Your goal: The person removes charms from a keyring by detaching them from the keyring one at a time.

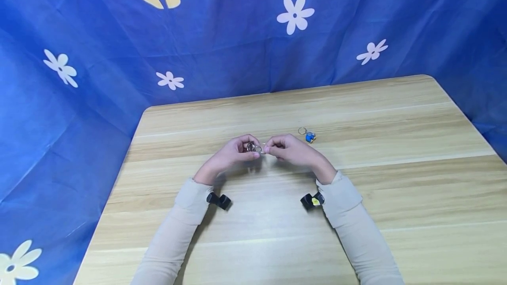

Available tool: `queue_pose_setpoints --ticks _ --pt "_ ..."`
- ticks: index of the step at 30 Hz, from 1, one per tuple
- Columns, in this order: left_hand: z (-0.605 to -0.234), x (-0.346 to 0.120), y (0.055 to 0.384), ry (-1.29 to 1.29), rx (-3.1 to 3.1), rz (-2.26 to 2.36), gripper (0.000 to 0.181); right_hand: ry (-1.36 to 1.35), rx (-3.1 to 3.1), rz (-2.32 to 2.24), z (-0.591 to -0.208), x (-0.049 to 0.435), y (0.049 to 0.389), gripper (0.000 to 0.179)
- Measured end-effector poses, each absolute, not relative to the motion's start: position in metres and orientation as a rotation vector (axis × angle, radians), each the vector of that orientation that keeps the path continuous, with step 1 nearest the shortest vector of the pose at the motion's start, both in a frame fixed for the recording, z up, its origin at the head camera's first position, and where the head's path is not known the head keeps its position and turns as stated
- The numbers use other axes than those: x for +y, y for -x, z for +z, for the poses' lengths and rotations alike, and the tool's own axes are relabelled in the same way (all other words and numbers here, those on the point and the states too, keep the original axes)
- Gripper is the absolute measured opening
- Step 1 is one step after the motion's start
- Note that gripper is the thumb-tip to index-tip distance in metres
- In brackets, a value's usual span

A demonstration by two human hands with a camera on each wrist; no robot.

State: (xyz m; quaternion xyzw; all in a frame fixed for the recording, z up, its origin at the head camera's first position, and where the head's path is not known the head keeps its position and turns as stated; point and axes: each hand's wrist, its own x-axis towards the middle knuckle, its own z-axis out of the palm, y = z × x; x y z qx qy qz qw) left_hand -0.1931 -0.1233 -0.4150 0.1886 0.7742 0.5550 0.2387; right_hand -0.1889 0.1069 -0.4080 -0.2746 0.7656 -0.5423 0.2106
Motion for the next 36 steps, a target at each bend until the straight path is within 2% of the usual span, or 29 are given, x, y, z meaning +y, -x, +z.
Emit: queue_pose_setpoints --ticks 19,36 --pt "-0.4112 -0.1241 0.1915 -0.616 2.069 1.5 0.033 0.725 2.157 -1.486 -0.4082 0.1088 0.1898 0.024" --pt "-0.4189 -0.1236 0.1919 -0.533 2.128 1.588 0.031 0.763 2.139 -1.495 -0.4122 0.1088 0.1886 0.023"
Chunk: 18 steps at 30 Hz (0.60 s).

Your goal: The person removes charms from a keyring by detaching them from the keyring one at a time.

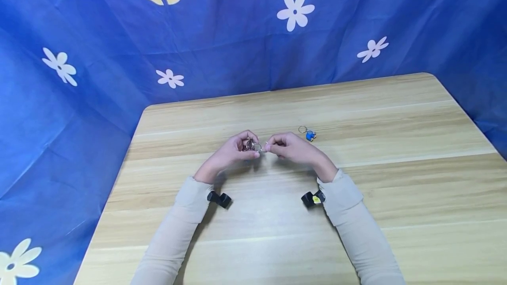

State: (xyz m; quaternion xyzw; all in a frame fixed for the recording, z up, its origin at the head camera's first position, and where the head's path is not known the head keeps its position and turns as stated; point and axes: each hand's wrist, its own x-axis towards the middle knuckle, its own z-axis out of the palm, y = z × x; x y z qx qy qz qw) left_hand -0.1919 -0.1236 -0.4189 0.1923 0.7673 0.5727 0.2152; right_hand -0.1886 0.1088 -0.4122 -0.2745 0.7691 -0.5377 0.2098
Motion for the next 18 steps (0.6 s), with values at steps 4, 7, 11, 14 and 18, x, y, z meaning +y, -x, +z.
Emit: queue_pose_setpoints --ticks 4,7,11,14,18 --pt "-0.4203 -0.1236 0.1917 -0.539 2.153 1.583 0.029 0.746 2.138 -1.492 -0.4137 0.1085 0.1886 0.023" --pt "-0.4198 -0.1242 0.1913 -0.536 2.176 1.556 0.027 0.731 2.14 -1.481 -0.4133 0.1082 0.1881 0.023" --pt "-0.4162 -0.1248 0.1907 -0.515 2.118 1.584 0.028 0.722 2.143 -1.488 -0.4105 0.1079 0.1877 0.024" --pt "-0.4138 -0.1251 0.1906 -0.507 2.056 1.605 0.03 0.718 2.142 -1.494 -0.4089 0.1083 0.1881 0.024" --pt "-0.4128 -0.1256 0.191 -0.535 2.063 1.577 0.031 0.713 2.131 -1.5 -0.4084 0.1091 0.1889 0.024"
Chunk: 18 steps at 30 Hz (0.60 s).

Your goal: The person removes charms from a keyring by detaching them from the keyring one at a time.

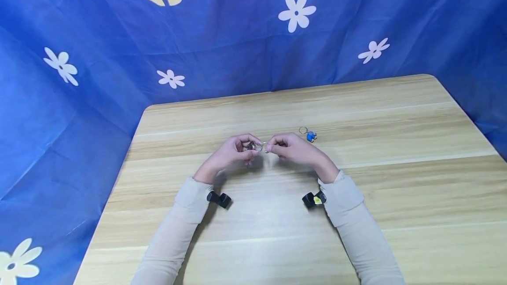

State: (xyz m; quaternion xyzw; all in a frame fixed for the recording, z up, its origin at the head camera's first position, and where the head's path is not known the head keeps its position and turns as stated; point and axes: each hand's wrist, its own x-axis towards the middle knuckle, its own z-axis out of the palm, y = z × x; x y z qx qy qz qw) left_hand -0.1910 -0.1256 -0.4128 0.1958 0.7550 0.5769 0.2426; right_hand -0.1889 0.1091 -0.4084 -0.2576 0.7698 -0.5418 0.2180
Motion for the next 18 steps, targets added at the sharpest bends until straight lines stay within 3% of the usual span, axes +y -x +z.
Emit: queue_pose_setpoints --ticks 11,18 --pt "-0.4117 -0.1253 0.189 -0.651 2.118 1.495 0.033 0.712 2.142 -1.504 -0.4114 0.1103 0.1891 0.024" --pt "-0.4131 -0.1225 0.1898 -0.569 2.14 1.525 0.035 0.728 2.143 -1.497 -0.411 0.1092 0.1896 0.022"
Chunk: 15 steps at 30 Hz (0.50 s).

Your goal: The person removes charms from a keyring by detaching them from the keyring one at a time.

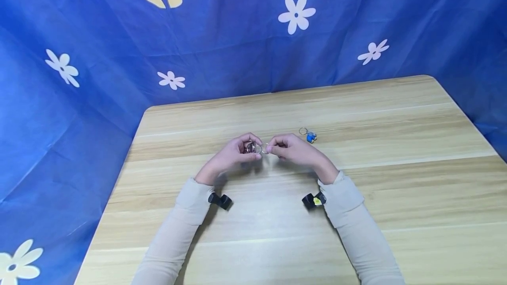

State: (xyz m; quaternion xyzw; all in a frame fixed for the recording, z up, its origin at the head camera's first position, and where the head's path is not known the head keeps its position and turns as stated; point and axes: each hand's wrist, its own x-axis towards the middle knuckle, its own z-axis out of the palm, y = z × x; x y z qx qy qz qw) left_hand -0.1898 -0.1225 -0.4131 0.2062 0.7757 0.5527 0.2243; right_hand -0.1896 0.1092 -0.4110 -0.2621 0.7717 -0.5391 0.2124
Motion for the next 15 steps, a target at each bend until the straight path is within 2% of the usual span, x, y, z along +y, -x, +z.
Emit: queue_pose_setpoints --ticks 15 --pt "-0.4173 -0.1208 0.1913 -0.495 2.163 1.609 0.037 0.685 2.17 -1.525 -0.4142 0.1116 0.1914 0.024"
